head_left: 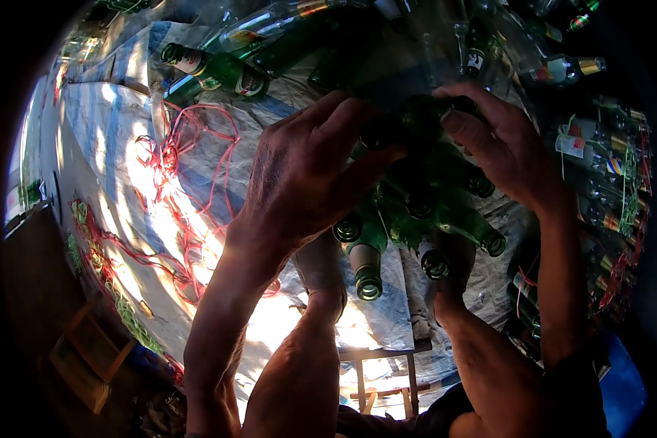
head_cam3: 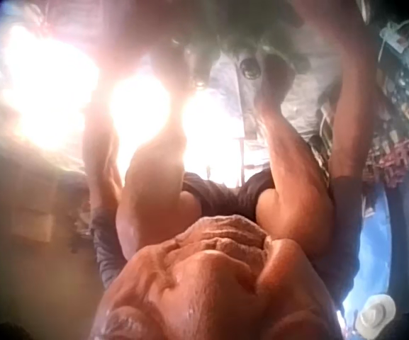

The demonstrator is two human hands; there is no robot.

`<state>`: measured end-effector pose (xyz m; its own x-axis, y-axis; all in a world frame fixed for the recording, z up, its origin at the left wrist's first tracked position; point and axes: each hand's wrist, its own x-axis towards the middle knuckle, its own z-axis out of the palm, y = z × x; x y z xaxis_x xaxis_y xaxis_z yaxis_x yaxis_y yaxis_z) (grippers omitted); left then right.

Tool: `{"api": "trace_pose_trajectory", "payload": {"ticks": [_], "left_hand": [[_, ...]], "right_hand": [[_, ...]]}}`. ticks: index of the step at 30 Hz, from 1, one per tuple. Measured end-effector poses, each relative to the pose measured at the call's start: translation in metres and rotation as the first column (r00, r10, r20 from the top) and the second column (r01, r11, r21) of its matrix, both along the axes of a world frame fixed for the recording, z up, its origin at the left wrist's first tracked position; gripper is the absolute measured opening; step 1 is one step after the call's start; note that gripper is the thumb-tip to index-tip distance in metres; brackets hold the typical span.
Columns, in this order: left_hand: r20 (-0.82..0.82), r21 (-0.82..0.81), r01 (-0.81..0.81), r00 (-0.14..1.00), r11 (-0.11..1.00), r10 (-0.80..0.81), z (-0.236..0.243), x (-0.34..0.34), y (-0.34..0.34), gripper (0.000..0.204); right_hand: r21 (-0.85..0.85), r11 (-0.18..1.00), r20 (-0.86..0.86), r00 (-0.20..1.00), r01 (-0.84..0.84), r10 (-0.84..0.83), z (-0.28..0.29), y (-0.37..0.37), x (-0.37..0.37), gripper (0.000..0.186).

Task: The person gathers green glass bottles into a cluster on a tarp and then ties a length of pink plastic twine into a series of knots to create a carrier.

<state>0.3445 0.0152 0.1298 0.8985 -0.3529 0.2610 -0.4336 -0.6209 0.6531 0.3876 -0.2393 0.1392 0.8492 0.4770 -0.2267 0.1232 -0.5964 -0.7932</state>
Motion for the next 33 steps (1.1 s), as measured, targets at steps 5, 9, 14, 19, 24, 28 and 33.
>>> {"api": "trace_pose_trajectory", "payload": {"ticks": [5,9,14,19,24,28,33], "left_hand": [[-0.125,-0.154,-0.047,0.992,0.987,0.027,0.000,-0.002,-0.001,0.032],[-0.118,-0.147,-0.056,0.992,0.988,0.038,-0.003,-0.001,-0.002,0.033],[-0.205,-0.183,-0.080,0.978,0.980,0.042,-0.004,0.000,0.000,0.038],[-0.285,-0.237,-0.081,0.958,0.968,0.010,-0.006,-0.001,0.012,0.046],[-0.377,-0.331,-0.134,0.926,0.934,-0.001,-0.017,-0.002,0.020,0.047],[-0.520,-0.303,-0.333,0.843,0.893,0.138,-0.034,0.003,0.026,0.039],[-0.404,-0.077,-0.389,0.854,0.918,0.328,-0.085,0.020,0.042,0.034]], "right_hand": [[-0.032,0.999,-0.111,0.994,-0.011,0.008,0.005,-0.002,0.003,0.058],[-0.032,0.999,-0.097,0.995,-0.023,0.020,0.007,-0.002,0.003,0.061],[0.020,1.000,-0.133,0.991,0.000,0.003,0.002,-0.004,0.000,0.059],[0.074,0.997,-0.152,0.988,0.016,-0.005,0.004,-0.002,0.000,0.052],[0.125,0.989,-0.230,0.972,0.075,-0.044,0.000,-0.004,-0.003,0.049],[0.158,0.985,-0.240,0.970,0.071,-0.031,-0.003,-0.005,-0.002,0.049],[0.121,0.989,-0.254,0.966,0.088,-0.055,0.002,-0.003,0.001,0.058]]}}
